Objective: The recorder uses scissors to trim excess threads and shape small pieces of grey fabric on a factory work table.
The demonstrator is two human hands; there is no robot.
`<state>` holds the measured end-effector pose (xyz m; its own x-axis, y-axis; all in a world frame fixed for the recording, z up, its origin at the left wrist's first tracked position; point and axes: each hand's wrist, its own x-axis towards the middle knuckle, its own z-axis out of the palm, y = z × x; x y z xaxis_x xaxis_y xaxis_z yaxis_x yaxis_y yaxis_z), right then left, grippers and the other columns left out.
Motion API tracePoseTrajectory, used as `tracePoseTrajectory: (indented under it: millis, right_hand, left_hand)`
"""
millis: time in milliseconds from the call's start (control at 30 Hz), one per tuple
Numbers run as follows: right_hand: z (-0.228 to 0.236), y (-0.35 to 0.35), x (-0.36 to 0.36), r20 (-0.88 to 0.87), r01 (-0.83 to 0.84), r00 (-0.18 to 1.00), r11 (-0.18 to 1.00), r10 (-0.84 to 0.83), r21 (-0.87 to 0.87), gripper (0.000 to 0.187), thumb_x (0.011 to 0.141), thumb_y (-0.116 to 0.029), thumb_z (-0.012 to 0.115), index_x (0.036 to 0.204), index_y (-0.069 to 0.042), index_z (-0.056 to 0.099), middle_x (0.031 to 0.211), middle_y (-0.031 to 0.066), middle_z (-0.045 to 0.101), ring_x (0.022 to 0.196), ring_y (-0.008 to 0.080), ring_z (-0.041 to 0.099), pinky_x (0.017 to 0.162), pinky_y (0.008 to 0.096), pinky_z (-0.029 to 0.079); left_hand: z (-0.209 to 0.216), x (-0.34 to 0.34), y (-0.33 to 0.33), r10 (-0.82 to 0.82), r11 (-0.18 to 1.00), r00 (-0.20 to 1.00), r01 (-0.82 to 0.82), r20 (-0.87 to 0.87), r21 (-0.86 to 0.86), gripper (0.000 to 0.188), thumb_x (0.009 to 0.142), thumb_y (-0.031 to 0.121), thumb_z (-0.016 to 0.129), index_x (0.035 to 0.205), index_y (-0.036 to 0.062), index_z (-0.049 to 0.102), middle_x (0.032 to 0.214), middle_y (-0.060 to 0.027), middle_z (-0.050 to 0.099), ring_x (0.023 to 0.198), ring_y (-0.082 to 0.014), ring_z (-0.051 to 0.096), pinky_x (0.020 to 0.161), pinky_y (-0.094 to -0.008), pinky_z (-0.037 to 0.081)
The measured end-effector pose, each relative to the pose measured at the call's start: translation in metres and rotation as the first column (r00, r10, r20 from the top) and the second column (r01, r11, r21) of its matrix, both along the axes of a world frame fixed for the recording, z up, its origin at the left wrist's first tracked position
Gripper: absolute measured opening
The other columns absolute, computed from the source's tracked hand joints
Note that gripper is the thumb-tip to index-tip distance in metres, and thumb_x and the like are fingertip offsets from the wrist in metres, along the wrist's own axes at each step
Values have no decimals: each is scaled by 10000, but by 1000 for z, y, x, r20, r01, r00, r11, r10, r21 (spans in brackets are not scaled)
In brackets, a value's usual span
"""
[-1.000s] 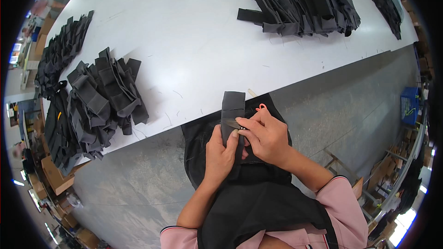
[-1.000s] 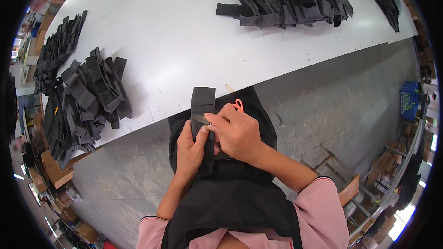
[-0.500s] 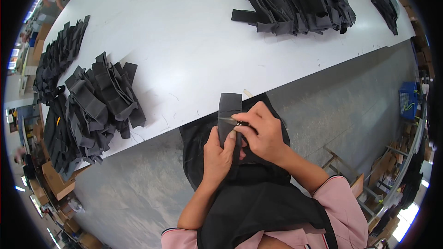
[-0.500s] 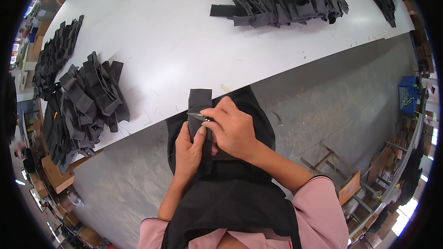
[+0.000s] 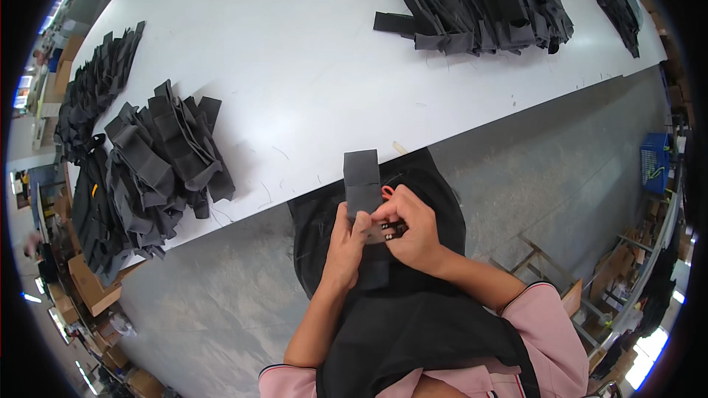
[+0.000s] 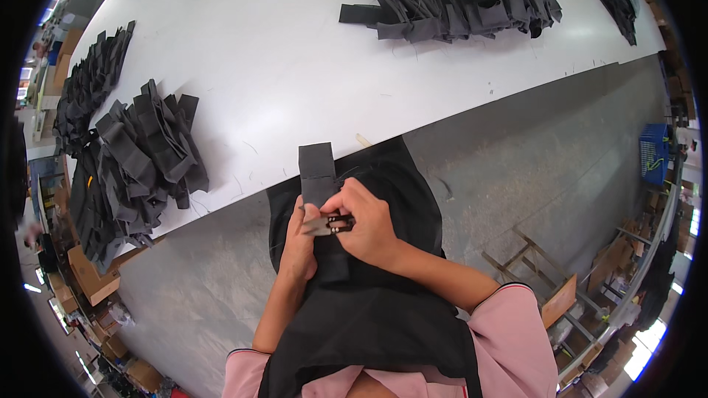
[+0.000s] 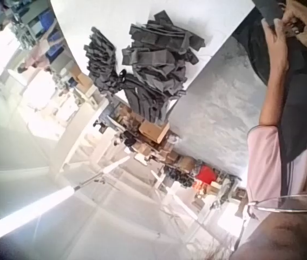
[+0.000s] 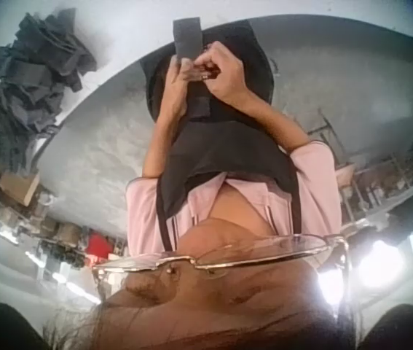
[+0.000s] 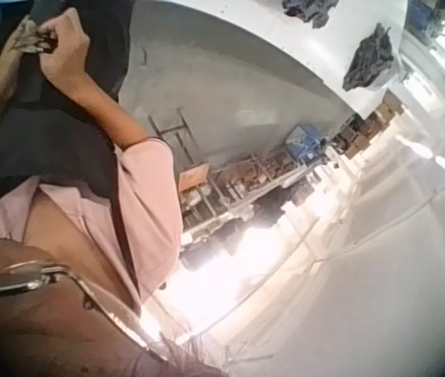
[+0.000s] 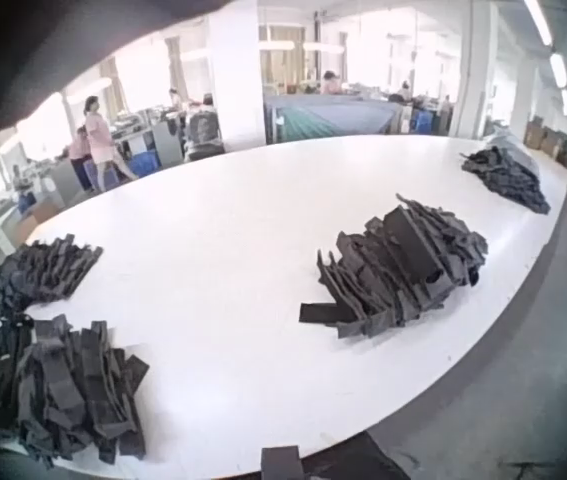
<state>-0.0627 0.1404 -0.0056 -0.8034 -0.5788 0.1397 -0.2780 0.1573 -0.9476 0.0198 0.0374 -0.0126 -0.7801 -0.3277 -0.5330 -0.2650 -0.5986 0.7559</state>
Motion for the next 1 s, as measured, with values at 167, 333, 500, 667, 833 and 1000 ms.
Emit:
tracePoseTrajectory:
  millis: [167, 333, 500, 667, 833, 1000]
  right_hand:
    - [-16, 10, 2, 21, -39, 999, 999, 39, -20, 263, 646, 141, 618, 839, -37, 603, 722, 47, 485, 580, 132, 476, 498, 254, 380]
    - [5, 1, -17, -22, -218, 975, 971, 221, 101, 317, 684, 83, 599, 967, -48, 654, 748, 68, 636, 623, 145, 636, 542, 248, 489]
    - [4, -14, -35, 310, -204, 937, 971, 158, 122, 230, 764, 14, 616, 989, -25, 637, 801, 92, 628, 595, 131, 622, 477, 224, 463]
    - [18, 10, -24, -69, -147, 986, 986, 152, 74, 364, 708, -21, 694, 1059, -72, 616, 789, 60, 571, 620, 167, 599, 490, 259, 460]
    - [33, 21, -33, -131, -231, 963, 971, 237, 61, 284, 677, -24, 722, 945, -71, 642, 782, 64, 550, 609, 173, 555, 486, 265, 438]
    - [27, 15, -38, -86, -302, 945, 942, 316, 149, 231, 682, -20, 711, 908, -42, 667, 748, 61, 546, 655, 194, 528, 568, 287, 424]
  left_hand:
    - [-7, 6, -7, -63, 997, 997, 61, 48, 39, 351, 927, 251, 590, 1155, 27, 445, 1061, -67, 540, 984, -119, 501, 876, -266, 406]
    - [-4, 5, -10, -161, 987, 986, 159, -46, -30, 330, 915, 124, 579, 1190, 14, 432, 1081, -81, 549, 1003, -137, 531, 893, -276, 427]
    - [7, 2, -15, -137, 984, 989, 143, -64, 104, 333, 912, 48, 541, 1213, -15, 412, 1071, -103, 572, 921, -154, 593, 858, -299, 477]
    - [8, 3, -21, -157, 985, 984, 163, -81, 65, 426, 911, 41, 538, 1290, -31, 358, 1072, -137, 591, 910, -179, 625, 832, -309, 500]
    - [11, 2, -34, -272, 953, 955, 284, -119, 105, 497, 907, 34, 537, 1347, -38, 317, 1107, -154, 587, 905, -197, 637, 810, -311, 525]
    - [18, 1, -38, -327, 925, 938, 342, -113, 164, 513, 905, 48, 547, 1354, -41, 314, 1137, -160, 578, 906, -210, 649, 806, -310, 531]
